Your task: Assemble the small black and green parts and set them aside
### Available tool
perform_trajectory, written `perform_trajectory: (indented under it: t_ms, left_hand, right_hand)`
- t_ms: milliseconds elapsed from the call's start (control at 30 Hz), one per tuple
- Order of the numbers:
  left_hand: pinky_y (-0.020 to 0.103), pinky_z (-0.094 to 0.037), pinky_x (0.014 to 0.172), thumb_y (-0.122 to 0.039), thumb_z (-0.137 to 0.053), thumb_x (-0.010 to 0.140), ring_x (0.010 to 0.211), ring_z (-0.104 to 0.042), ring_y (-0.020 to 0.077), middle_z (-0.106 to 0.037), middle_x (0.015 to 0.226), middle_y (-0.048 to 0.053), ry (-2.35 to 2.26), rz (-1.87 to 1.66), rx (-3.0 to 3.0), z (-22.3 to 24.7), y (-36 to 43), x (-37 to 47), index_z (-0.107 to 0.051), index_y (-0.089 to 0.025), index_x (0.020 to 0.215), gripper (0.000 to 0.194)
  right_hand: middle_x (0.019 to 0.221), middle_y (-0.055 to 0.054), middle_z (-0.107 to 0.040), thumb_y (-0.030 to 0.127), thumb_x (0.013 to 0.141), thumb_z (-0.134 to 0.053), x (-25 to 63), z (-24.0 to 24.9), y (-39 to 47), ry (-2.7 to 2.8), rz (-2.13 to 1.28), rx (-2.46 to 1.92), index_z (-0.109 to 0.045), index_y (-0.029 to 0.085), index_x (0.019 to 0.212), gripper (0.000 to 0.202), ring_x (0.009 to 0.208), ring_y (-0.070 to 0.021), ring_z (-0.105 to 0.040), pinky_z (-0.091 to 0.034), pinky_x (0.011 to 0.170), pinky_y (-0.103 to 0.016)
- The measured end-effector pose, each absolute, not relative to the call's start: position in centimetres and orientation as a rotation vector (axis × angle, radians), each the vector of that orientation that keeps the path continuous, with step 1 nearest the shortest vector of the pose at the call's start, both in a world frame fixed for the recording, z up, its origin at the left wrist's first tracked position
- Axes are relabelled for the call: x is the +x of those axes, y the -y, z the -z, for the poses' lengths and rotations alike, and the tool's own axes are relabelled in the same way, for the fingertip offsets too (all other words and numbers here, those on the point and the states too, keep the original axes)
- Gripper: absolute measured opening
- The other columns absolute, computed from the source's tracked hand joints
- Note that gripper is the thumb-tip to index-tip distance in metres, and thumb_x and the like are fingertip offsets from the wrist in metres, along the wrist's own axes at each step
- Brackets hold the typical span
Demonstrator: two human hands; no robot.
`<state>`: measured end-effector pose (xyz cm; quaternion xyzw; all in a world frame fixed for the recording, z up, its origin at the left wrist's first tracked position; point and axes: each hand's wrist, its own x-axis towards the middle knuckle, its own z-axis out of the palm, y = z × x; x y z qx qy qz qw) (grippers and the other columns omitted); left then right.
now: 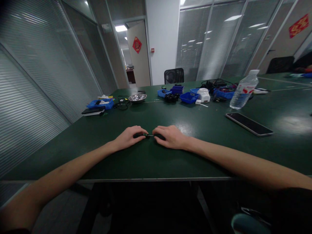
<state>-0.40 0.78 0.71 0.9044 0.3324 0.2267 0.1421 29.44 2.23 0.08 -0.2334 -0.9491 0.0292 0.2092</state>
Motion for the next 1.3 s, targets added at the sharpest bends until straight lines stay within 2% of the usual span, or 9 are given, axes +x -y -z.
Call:
perform_trajectory:
  t_ms: [467,667,933,1167,1300]
  left_hand:
    - [0.030,-0.051,0.080,-0.032,-0.070,0.104,0.089,-0.065,0.0184,-0.071,0.103,0.007,-0.909,-0.701,2.439,-0.2,-0.7,0.3,-0.076,-0.018,0.123,0.025]
    - [0.031,-0.052,0.082,-0.034,-0.070,0.103,0.091,-0.066,0.0195,-0.070,0.105,0.007,-0.889,-0.686,2.431,-0.1,-0.7,0.5,-0.076,-0.018,0.125,0.028]
    - [0.031,-0.052,0.082,-0.031,-0.071,0.103,0.091,-0.065,0.0189,-0.070,0.106,0.007,-0.865,-0.682,2.416,0.1,-1.1,0.3,-0.068,-0.020,0.145,0.043]
    - [0.031,-0.052,0.083,-0.030,-0.071,0.103,0.095,-0.067,0.0194,-0.071,0.110,0.008,-0.854,-0.686,2.402,0.3,-1.2,0.3,-0.069,-0.020,0.142,0.040]
    - [0.031,-0.052,0.082,-0.031,-0.072,0.103,0.095,-0.067,0.0195,-0.073,0.112,0.009,-0.851,-0.671,2.400,-0.2,-1.0,0.2,-0.075,-0.017,0.126,0.028]
  right_hand:
    - [0.113,-0.009,-0.072,0.042,0.114,-0.047,29.2,-0.1,-2.4,2.689,-0.099,-0.551,-0.063,0.021,0.134,0.033,0.085,-0.0196,-0.068,-0.046,0.070,-0.031]
    - [0.115,-0.009,-0.072,0.041,0.114,-0.046,29.2,-0.3,-2.2,2.687,-0.124,-0.585,-0.063,0.021,0.133,0.032,0.086,-0.0197,-0.068,-0.047,0.072,-0.032]
    - [0.121,-0.010,-0.072,0.038,0.113,-0.047,29.2,0.2,-2.2,2.602,-0.044,-0.801,-0.059,0.021,0.135,0.031,0.086,-0.0208,-0.068,-0.047,0.073,-0.033]
    - [0.121,-0.009,-0.073,0.035,0.109,-0.054,29.1,0.5,-2.7,2.552,-0.058,-0.973,-0.061,0.022,0.128,0.025,0.093,-0.0232,-0.069,-0.048,0.077,-0.035]
    - [0.122,-0.010,-0.074,0.036,0.108,-0.055,29.1,0.4,-2.7,2.566,-0.059,-1.003,-0.063,0.022,0.127,0.025,0.091,-0.0230,-0.069,-0.047,0.075,-0.034]
